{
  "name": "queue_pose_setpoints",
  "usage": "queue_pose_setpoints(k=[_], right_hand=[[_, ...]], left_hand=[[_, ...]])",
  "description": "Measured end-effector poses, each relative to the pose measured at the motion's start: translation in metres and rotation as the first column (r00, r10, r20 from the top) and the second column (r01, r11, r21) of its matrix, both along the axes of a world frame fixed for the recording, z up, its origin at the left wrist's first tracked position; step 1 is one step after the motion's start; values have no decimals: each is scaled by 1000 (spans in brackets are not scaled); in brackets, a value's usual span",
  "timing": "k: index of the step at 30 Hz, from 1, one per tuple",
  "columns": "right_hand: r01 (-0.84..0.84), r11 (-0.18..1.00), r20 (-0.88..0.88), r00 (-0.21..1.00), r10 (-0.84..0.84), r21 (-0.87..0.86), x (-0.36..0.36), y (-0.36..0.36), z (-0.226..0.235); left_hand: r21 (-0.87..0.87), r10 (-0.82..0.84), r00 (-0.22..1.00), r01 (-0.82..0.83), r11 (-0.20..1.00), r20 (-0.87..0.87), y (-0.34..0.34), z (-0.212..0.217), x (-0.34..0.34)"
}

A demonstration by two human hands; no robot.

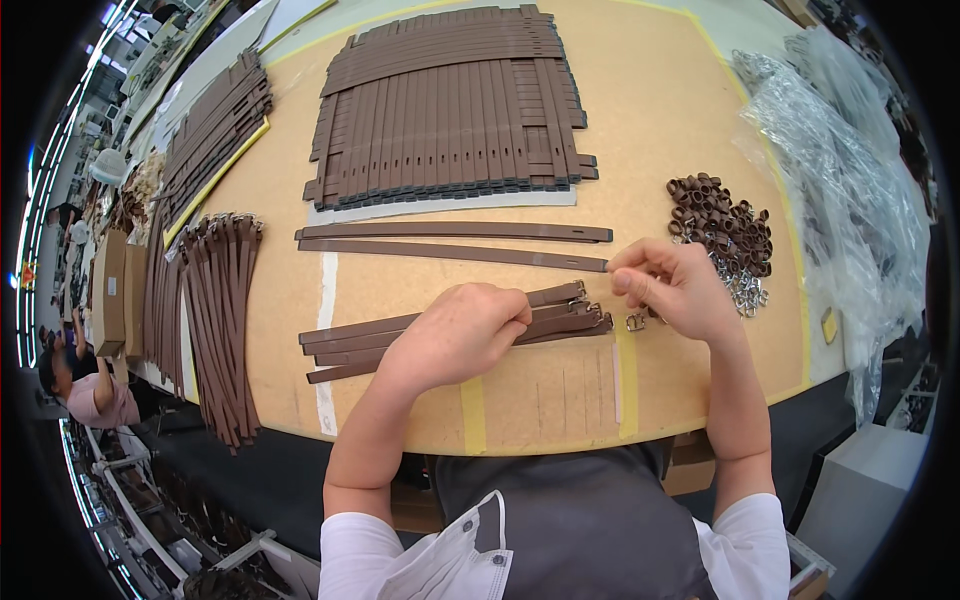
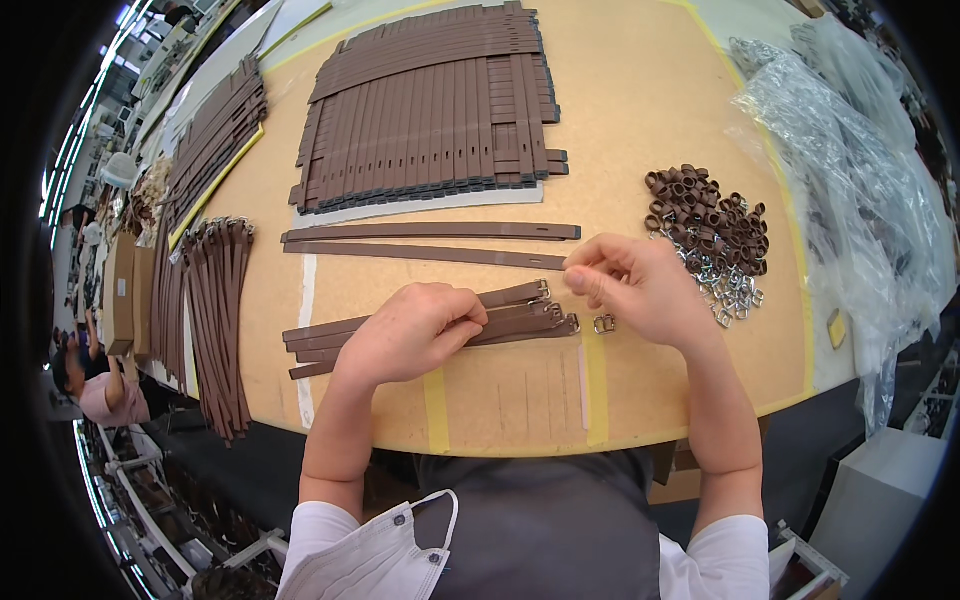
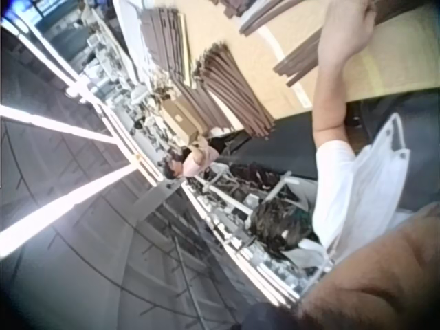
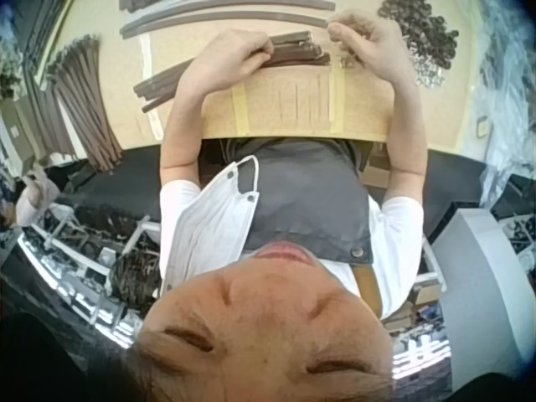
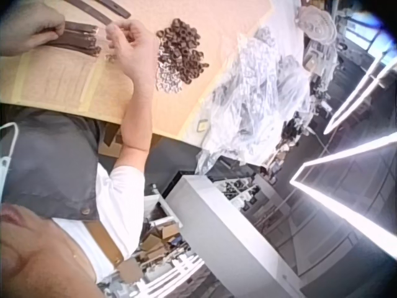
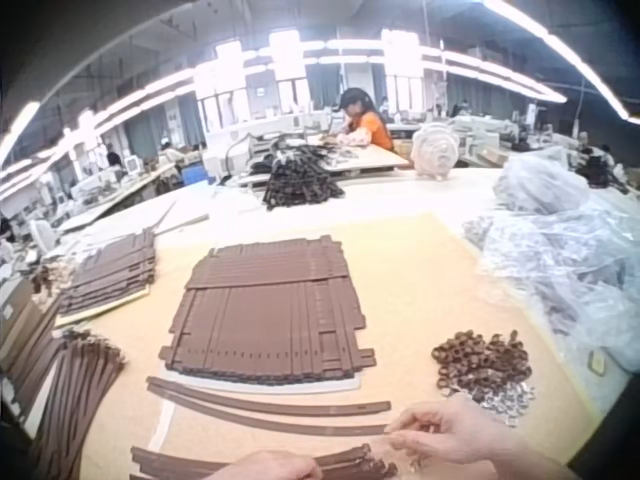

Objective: Attaching metal buckles and loops to leather straps and organizing them into finished piles.

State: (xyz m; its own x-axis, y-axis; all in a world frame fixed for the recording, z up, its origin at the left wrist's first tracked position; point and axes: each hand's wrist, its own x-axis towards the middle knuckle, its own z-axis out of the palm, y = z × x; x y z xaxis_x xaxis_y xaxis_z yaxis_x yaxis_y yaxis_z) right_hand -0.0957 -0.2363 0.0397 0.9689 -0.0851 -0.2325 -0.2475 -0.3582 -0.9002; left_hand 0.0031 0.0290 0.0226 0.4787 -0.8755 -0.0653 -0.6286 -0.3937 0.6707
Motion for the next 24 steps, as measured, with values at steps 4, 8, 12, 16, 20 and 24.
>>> queue_pose_setpoints(k=[4, 8, 12, 16, 20, 24], right_hand=[[218, 966, 145, 970, -198, -138, 1, -18, -7], [251, 913, 165, 964, -207, -321, 0, -38, -1], [-38, 926, -60, 998, 17, -375, -7, -42, 5], [-203, 880, -107, 979, 174, -429, -6, -18, 1], [-103, 942, -33, 995, 98, -319, -1, -22, -7], [-33, 916, 168, 980, 108, -400, 1, -29, -20]], left_hand=[[-5, 19, 1000, -19, 1000, -1, -5, 7, 1], [-332, 143, 977, -84, 939, 159, -16, -4, 13], [-341, 96, 971, -16, 940, 219, -27, -26, 20], [-254, 46, 980, 4, 967, 192, -32, -35, 20], [-168, 45, 997, -34, 985, 62, -29, -30, 20], [-131, 84, 996, -82, 988, 9, -24, -24, 22]])
